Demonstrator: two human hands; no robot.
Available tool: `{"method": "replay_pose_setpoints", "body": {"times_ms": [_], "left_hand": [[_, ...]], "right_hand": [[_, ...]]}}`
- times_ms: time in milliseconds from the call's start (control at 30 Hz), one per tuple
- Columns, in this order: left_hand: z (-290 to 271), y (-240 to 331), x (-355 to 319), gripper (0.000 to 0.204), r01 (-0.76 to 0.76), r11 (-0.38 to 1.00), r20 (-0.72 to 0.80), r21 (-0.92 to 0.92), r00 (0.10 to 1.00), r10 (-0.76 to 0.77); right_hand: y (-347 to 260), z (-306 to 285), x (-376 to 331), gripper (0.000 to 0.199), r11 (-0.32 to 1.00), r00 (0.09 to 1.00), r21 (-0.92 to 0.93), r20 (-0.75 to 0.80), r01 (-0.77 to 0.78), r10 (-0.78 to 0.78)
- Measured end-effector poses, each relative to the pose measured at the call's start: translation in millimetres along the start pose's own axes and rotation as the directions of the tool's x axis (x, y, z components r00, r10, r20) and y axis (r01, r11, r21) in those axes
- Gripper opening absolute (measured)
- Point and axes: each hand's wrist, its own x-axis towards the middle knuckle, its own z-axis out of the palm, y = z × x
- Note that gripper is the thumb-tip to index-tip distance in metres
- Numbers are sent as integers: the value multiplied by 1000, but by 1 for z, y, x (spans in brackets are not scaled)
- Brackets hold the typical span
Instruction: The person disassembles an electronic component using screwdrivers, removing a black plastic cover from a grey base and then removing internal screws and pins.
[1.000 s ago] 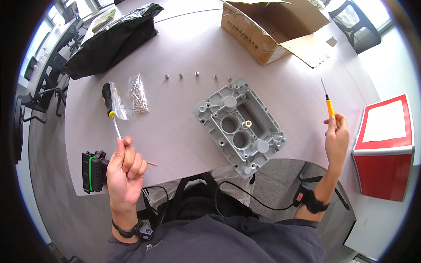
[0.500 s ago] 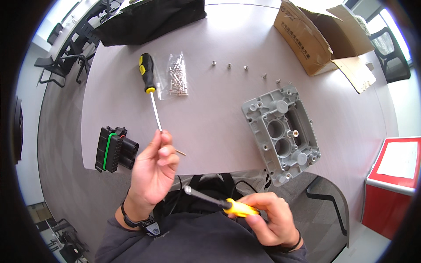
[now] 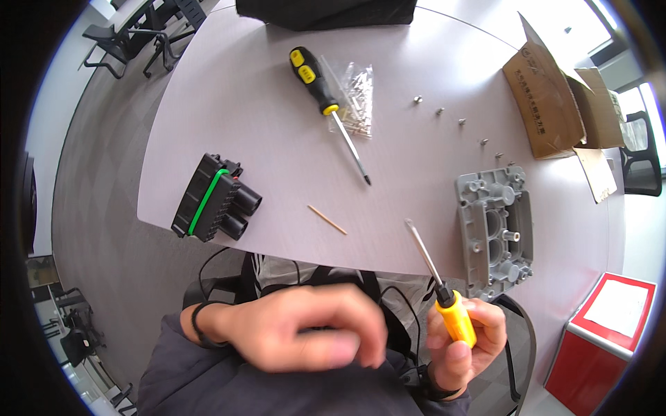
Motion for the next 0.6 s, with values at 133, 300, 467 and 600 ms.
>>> {"method": "replay_pose_setpoints", "body": {"times_ms": [133,300,467,600], "left_hand": [[-20,35,-57,12,-432,434,42,791,745,666],[-52,36,-96,62,293,107,-236,950,452,860],[-73,14,-92,80,309,266,-399,913,551,733],[-78,3,-83,71,166,475,-489,864,502,713]], "right_hand": [[3,16,7,40,999,1000,46,-29,14,-13],[14,52,22,31,988,989,105,72,117,-125],[4,102,39,15,949,973,214,-32,230,-229],[-3,126,50,23,852,982,523,147,26,-119]]}}
